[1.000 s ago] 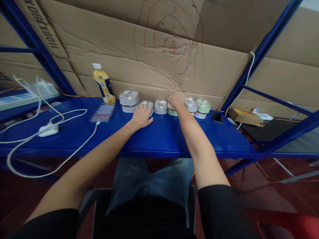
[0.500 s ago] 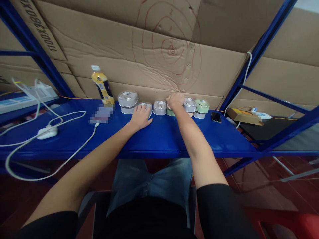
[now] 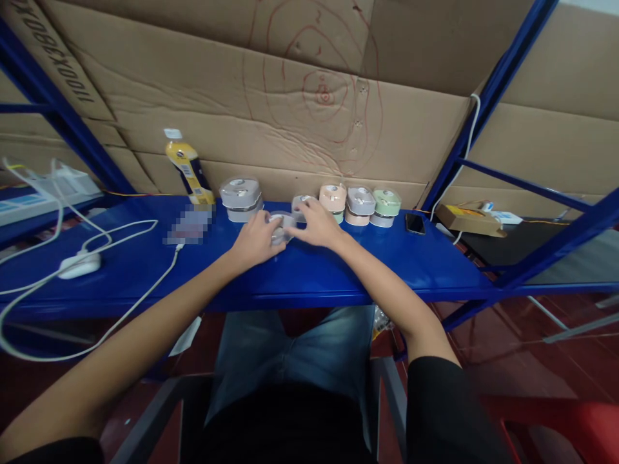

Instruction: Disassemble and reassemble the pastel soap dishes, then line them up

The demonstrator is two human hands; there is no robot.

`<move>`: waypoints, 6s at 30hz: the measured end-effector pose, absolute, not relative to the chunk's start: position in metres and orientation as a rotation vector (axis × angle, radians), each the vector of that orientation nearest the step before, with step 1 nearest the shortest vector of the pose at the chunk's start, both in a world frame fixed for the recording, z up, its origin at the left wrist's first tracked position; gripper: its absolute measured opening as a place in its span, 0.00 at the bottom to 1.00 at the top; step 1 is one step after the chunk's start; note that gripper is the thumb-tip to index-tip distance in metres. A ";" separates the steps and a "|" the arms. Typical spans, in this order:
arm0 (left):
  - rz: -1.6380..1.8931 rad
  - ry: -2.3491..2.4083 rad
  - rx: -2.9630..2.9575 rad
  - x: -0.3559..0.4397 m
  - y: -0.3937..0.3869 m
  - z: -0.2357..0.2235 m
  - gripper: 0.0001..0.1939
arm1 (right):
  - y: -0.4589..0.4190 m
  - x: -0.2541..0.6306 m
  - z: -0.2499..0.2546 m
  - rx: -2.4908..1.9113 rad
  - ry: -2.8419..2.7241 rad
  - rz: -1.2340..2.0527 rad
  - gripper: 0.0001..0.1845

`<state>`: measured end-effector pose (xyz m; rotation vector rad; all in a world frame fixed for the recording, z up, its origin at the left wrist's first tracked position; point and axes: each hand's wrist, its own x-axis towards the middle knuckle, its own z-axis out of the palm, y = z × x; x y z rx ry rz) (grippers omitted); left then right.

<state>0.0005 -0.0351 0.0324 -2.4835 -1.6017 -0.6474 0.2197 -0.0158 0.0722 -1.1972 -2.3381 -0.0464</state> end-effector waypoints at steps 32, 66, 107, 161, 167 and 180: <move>-1.125 -1.684 -2.645 -0.044 -0.002 0.009 0.25 | -0.003 0.310 0.056 -1.414 -2.080 0.476 0.33; -1.245 -1.242 -3.016 -0.004 -0.019 0.007 0.52 | -0.001 0.253 0.036 -0.909 -2.481 0.329 0.57; -1.137 -2.313 -1.727 -0.046 0.070 0.063 0.50 | 0.013 0.277 0.020 -1.200 -2.333 0.493 0.43; -1.217 -1.285 -2.970 -0.016 -0.008 0.018 0.51 | 0.002 0.299 0.050 -0.935 -2.173 0.386 0.47; -1.202 -1.217 -3.093 -0.005 -0.009 0.009 0.60 | -0.004 0.265 0.045 -0.779 -2.384 0.411 0.48; -1.112 -1.194 -3.097 -0.003 -0.008 0.004 0.54 | 0.006 0.263 0.026 -0.791 -2.413 0.443 0.51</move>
